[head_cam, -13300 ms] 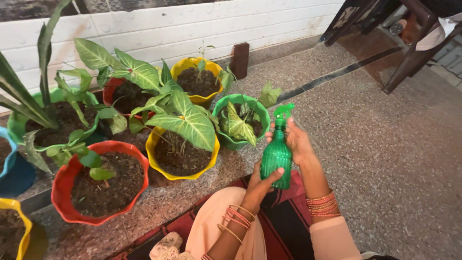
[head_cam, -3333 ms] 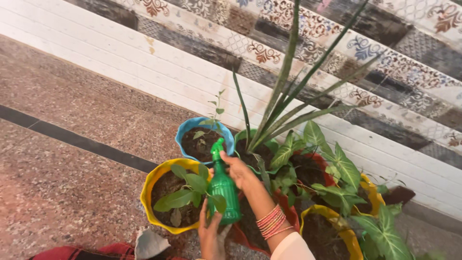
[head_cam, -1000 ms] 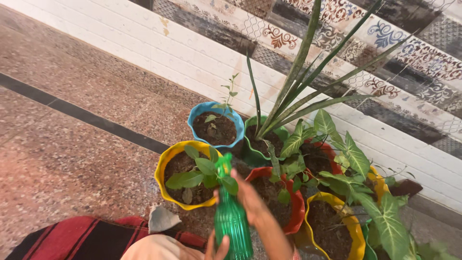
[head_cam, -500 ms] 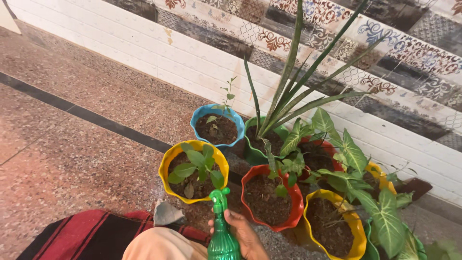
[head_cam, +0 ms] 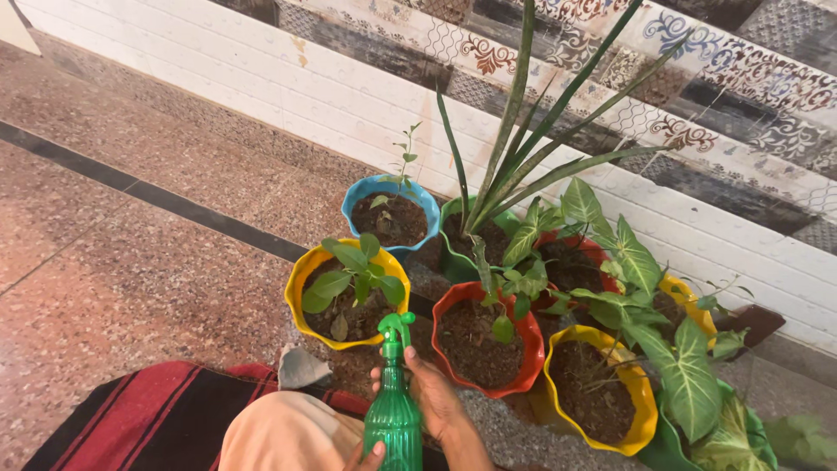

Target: The person sits on a mat and uses a green spray bottle to mist several potted plants arranged on the floor. The person sprays the leaves and soil of each plant in sequence.

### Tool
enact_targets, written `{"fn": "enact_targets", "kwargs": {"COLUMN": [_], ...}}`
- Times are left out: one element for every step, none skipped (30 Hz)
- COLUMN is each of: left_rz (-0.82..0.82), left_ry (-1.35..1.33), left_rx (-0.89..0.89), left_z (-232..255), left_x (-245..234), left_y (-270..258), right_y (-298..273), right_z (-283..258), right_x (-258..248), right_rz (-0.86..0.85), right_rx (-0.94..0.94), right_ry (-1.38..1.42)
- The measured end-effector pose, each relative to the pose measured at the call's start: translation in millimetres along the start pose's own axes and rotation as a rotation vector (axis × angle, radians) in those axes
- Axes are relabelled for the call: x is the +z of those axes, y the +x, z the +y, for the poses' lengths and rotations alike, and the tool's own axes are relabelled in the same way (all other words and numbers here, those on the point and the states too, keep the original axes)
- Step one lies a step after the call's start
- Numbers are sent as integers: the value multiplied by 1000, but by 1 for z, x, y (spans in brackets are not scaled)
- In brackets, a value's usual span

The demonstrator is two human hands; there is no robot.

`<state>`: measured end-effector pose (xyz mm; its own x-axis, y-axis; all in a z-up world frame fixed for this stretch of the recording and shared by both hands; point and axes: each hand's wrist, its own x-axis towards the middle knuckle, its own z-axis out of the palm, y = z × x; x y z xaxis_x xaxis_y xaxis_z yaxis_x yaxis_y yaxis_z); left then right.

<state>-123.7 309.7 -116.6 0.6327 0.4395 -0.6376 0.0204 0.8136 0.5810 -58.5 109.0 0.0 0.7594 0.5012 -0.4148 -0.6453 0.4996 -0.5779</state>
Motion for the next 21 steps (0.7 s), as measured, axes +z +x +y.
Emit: {"fn": "enact_targets", "kwargs": {"left_rz": [5, 10, 11, 13, 9, 7, 7, 5, 1, 3, 1, 1, 6, 5, 7, 8, 7, 5, 10, 19, 19], "left_ry": [-2, -2, 6, 10, 15, 18, 24, 29, 33, 36, 41, 45, 45, 46, 47, 47, 46, 44, 40, 30, 25], "left_rx": [2, 4, -2, -8, -7, -6, -7, -6, -6, -6, -4, -2, 1, 5, 8, 15, 20, 25, 32, 52, 71], "left_z": [-1, -2, -5, -7, -8, -8, -8, -8, -8, -8, -7, -7, -5, -4, -3, -1, 0, 2, 3, 6, 7], "left_x": [-2, -4, -8, -10, -9, -8, -8, -9, -9, -10, -11, -12, -14, -14, -15, -16, -16, -14, -16, -15, -13], "left_y": [-1, -3, -5, -8, -8, -7, -8, -8, -9, -9, -9, -9, -9, -9, -9, -9, -10, -9, -11, -10, -11], "right_y": [1, 2, 1, -2, -2, -3, -5, -7, -10, -11, -12, -13, -13, -14, -14, -13, -11, -9, -7, -3, 0], "right_z": [1, 1, 3, 6, 6, 6, 8, 9, 9, 8, 8, 6, 5, 4, 3, 3, 2, 2, 4, 5, 6], "right_x": [-3, -7, -10, -13, -14, -13, -12, -10, -7, -4, 0, 4, 7, 10, 11, 12, 12, 11, 8, 6, 3], "right_rz": [-5, -10, -10, -9, -11, -14, 6, 26, 46, 63, 79, 95, 82, 68, 55, 51, 48, 45, 45, 45, 47], "right_rx": [-11, -22, -33, -38, -50, -61, -54, -46, -37, -35, -32, -29, -25, -22, -19, -20, -23, -27, -20, -14, -12], "right_ry": [-19, -39, -54, -50, -48, -45, -43, -40, -38, -53, -69, -85, -81, -78, -74, -57, -40, -23, -11, 1, 16]}}
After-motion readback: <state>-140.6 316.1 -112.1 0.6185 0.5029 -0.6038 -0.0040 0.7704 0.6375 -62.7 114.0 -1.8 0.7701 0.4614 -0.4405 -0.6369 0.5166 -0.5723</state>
